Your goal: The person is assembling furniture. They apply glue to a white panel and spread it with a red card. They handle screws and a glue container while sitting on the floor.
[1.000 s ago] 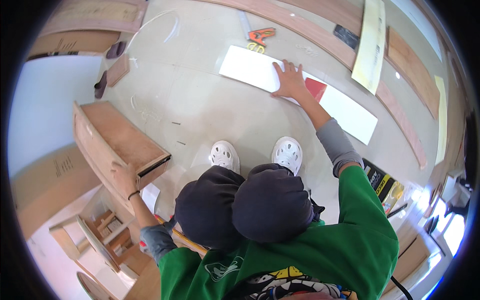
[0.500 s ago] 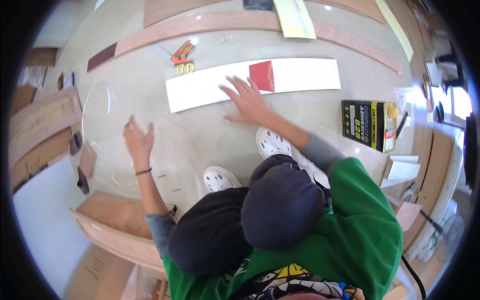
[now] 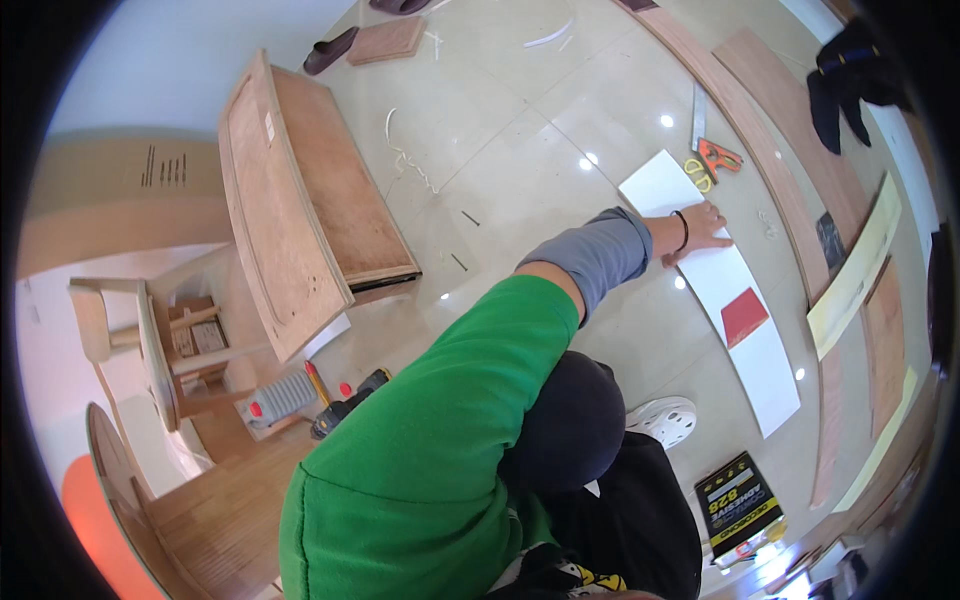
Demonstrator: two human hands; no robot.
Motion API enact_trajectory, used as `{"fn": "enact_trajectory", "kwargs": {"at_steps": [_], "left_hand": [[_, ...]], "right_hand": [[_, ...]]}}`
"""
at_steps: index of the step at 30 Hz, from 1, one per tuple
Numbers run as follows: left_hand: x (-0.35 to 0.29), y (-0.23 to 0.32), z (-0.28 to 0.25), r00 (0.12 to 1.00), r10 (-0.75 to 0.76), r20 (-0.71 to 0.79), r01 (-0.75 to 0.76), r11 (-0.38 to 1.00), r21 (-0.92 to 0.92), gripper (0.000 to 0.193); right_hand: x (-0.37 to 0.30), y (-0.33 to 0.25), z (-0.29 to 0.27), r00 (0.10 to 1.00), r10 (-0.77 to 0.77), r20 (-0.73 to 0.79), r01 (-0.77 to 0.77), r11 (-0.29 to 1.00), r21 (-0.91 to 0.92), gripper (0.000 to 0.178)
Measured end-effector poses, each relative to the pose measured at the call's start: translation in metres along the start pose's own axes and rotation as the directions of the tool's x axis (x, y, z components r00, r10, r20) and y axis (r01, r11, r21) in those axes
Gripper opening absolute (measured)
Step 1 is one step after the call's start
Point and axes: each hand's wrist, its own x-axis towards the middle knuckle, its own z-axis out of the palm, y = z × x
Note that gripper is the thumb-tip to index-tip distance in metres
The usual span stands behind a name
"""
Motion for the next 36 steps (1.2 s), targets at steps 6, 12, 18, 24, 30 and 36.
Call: {"fn": "enact_trajectory", "kwargs": {"at_steps": [6,12,18,24,30,36], "left_hand": [[-0.026,0.016,0.021,0.996,-0.086,-0.024,0.085,0.994,-0.072,0.141],[-0.039,0.006,-0.014,0.935,-0.207,-0.288,0.05,0.881,-0.471,0.139],[-0.218,-0.076,-0.084,0.36,-0.788,-0.5,-0.103,0.5,-0.86,0.042],[-0.47,-0.137,-0.122,-0.021,-0.618,-0.786,0.595,0.624,-0.507,0.03],[-0.556,-0.14,-0.079,-0.003,-0.756,-0.654,0.918,0.258,-0.302,0.025],[-0.542,-0.105,-0.053,0.075,-0.834,-0.547,0.959,0.21,-0.188,0.024]], "right_hand": [[-0.013,0.033,-0.081,0.962,0.135,0.239,-0.218,0.906,0.363,0.037],[-0.076,0.041,-0.185,0.868,0.391,0.307,-0.487,0.545,0.683,0.031],[-0.1,-0.004,-0.311,0.764,0.538,0.355,-0.517,0.182,0.836,0.025],[-0.082,-0.005,-0.375,0.822,0.477,0.312,-0.403,0.099,0.91,0.02],[-0.092,0.011,-0.389,0.837,0.387,0.387,-0.444,0.067,0.894,0.018],[-0.14,0.012,-0.372,0.758,0.326,0.565,-0.616,0.072,0.785,0.021]]}}
